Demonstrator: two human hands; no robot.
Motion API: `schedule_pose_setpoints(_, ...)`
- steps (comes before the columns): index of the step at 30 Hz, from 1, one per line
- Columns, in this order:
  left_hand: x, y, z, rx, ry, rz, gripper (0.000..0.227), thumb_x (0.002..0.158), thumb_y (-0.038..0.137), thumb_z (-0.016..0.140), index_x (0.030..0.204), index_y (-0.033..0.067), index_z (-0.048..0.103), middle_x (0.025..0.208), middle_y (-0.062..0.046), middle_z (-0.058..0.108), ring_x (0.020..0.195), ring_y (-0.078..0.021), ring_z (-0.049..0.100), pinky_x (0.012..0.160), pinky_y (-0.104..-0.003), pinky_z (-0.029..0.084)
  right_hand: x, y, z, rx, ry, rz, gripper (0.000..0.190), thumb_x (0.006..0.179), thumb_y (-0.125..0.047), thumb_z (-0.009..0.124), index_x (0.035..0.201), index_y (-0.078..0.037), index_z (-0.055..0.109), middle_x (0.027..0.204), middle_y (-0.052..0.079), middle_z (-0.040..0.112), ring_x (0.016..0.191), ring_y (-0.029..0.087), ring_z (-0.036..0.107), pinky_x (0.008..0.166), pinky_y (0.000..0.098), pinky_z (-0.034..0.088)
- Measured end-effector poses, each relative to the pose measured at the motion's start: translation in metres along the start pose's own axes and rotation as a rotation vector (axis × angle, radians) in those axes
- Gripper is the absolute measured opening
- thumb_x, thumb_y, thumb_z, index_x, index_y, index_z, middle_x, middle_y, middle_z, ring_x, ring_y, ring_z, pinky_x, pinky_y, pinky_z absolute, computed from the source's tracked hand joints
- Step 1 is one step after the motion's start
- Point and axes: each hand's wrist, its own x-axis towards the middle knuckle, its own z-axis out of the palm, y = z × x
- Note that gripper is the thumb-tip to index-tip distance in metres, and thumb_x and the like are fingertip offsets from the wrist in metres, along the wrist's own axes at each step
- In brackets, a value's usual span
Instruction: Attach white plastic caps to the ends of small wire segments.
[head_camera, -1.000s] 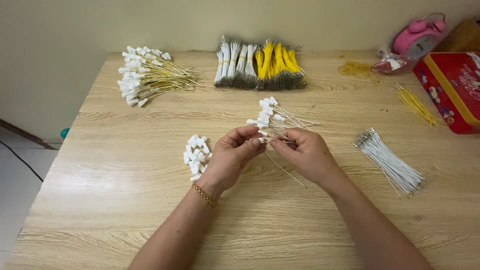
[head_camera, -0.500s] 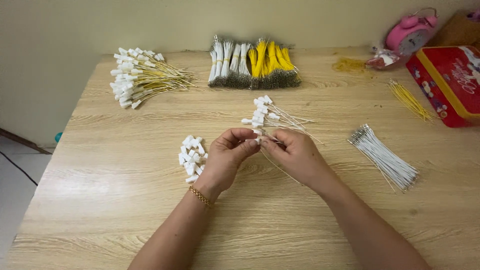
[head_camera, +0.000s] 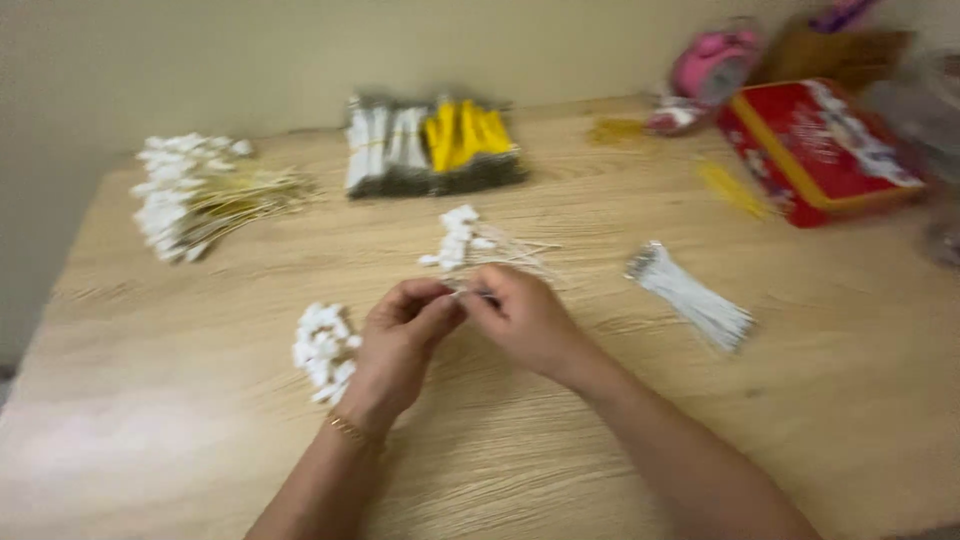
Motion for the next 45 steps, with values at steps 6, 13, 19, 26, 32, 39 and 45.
schedule_pose_setpoints(6, 0.008, -0.001, -0.003, 0.068, -0.01, 0.038, 0.022, 0.088, -0.006, 0.073, 0.108, -0.0018, 0.066, 0.095, -0.014, 0.069, 0.088, -0.0243, 0.073, 0.087, -0.039, 0.064, -0.001, -0.014, -0.025, 0.034, -0.085, 0.002, 0.017, 0.095, -0.013, 0.06, 0.102, 0.001, 0.068, 0.091, 0.026, 0.072, 0.091, 0.043, 0.07, 0.078, 0.0487, 0.052)
schedule_pose_setpoints(13, 0.029, -0.006, -0.002, 1.245, -0.131, 0.595, 0.016, 0.08, 0.02, 0.084, 0.094, 0.0267, 0.081, 0.084, 0.007, 0.076, 0.086, -0.0154, 0.07, 0.077, -0.029, 0.059, 0.011, -0.005, -0.117, 0.277, 0.354, 0.112, 0.016, 0.104, -0.01, 0.055, 0.103, -0.008, 0.071, 0.078, 0.002, 0.069, 0.066, 0.01, 0.064, 0.065, 0.0231, 0.055)
schedule_pose_setpoints(19, 0.029, -0.011, -0.007, 1.438, -0.29, 0.772, 0.013, 0.079, 0.021, 0.076, 0.09, 0.0144, 0.08, 0.099, 0.001, 0.078, 0.083, -0.0259, 0.066, 0.081, -0.037, 0.054, -0.012, 0.028, -0.232, -0.01, 0.58, 0.49, 0.024, 0.106, -0.029, 0.052, 0.122, -0.019, 0.068, 0.088, -0.001, 0.06, 0.077, 0.008, 0.056, 0.06, 0.0228, 0.044)
schedule_pose_setpoints(26, 0.031, 0.0, 0.003, 1.479, -0.355, 0.467, 0.023, 0.081, 0.027, 0.077, 0.101, 0.0155, 0.08, 0.111, 0.003, 0.076, 0.095, -0.0195, 0.07, 0.085, -0.033, 0.057, -0.057, 0.188, -0.34, -0.091, 0.896, 0.816, 0.049, 0.101, -0.036, 0.066, 0.135, -0.003, 0.056, 0.097, 0.009, 0.061, 0.062, 0.011, 0.047, 0.051, 0.0274, 0.038)
schedule_pose_setpoints(32, 0.049, -0.011, 0.021, 1.451, -0.109, 0.379, 0.02, 0.086, 0.021, 0.072, 0.103, 0.0136, 0.079, 0.113, 0.001, 0.074, 0.084, -0.0219, 0.073, 0.077, -0.034, 0.058, -0.073, 0.327, -0.387, -0.069, 1.139, 0.663, 0.054, 0.092, -0.029, 0.077, 0.131, 0.004, 0.06, 0.112, 0.016, 0.067, 0.085, 0.02, 0.062, 0.068, 0.03, 0.05)
schedule_pose_setpoints(39, 0.049, -0.013, 0.047, 1.594, 0.011, 0.513, 0.029, 0.087, 0.03, 0.071, 0.115, 0.0224, 0.072, 0.123, 0.002, 0.066, 0.06, -0.0204, 0.07, 0.059, -0.037, 0.057, -0.038, 0.276, -0.38, 0.031, 1.104, 1.105, 0.077, 0.099, -0.058, 0.065, 0.14, 0.005, 0.048, 0.139, 0.022, 0.056, 0.125, 0.031, 0.059, 0.104, 0.0398, 0.048)
schedule_pose_setpoints(45, 0.053, -0.001, 0.144, 1.245, -0.459, 0.469, 0.027, 0.083, 0.013, 0.075, 0.11, 0.0103, 0.074, 0.101, 0.0, 0.077, 0.062, -0.0099, 0.072, 0.052, -0.023, 0.062, -0.054, 0.327, -0.393, 0.095, 1.238, 0.843, 0.065, 0.09, -0.041, 0.081, 0.124, 0.009, 0.056, 0.117, 0.019, 0.068, 0.096, 0.021, 0.07, 0.078, 0.0272, 0.06)
